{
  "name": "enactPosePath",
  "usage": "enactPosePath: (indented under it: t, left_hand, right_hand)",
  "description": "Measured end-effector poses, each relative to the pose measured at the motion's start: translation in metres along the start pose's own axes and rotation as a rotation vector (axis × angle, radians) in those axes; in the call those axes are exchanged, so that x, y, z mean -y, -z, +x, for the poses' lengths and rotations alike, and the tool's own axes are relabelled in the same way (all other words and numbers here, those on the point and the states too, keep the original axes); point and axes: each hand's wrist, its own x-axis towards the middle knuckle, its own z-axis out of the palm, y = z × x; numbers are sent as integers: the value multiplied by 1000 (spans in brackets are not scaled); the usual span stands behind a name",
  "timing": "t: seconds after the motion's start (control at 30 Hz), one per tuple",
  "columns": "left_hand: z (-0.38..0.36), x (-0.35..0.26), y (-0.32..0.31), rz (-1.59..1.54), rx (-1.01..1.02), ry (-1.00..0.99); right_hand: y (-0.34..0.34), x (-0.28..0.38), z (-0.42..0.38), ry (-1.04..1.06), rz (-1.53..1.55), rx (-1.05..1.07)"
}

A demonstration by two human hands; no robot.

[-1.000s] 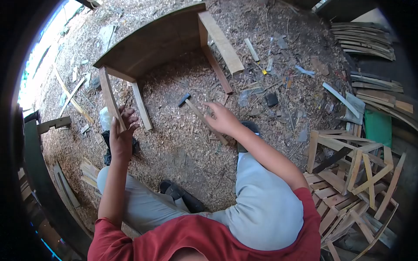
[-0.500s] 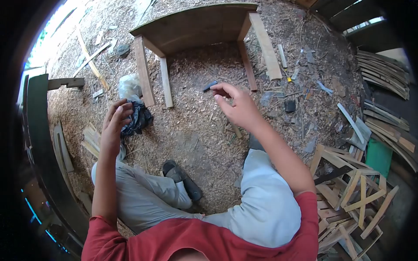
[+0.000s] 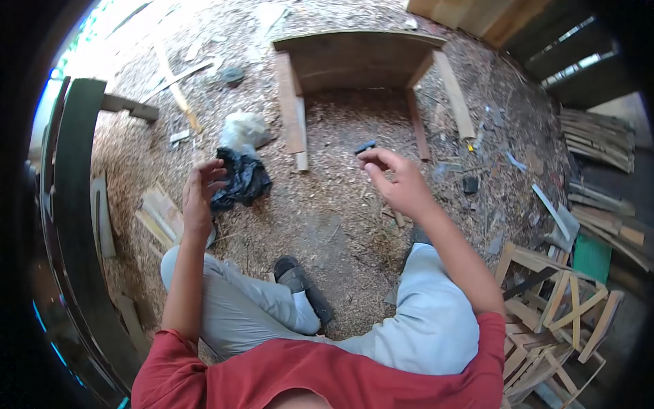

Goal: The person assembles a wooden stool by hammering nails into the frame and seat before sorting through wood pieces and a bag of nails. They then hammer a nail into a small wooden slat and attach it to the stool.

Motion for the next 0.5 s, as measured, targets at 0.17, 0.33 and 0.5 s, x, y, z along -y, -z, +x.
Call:
enactPosePath:
  t: [0.17,0.33,0.5]
  left_hand:
    - [-38,-42,25,-200,-37,-67]
    - [-102,-80,104,-311,-106,-184]
    - [-196,-82,201,-263,-250,-379]
  right_hand:
    - [-18,82,7,154,-208,173]
    - [-52,161,0,209,-345,356]
    - [-143,216,-16,254,-351,486]
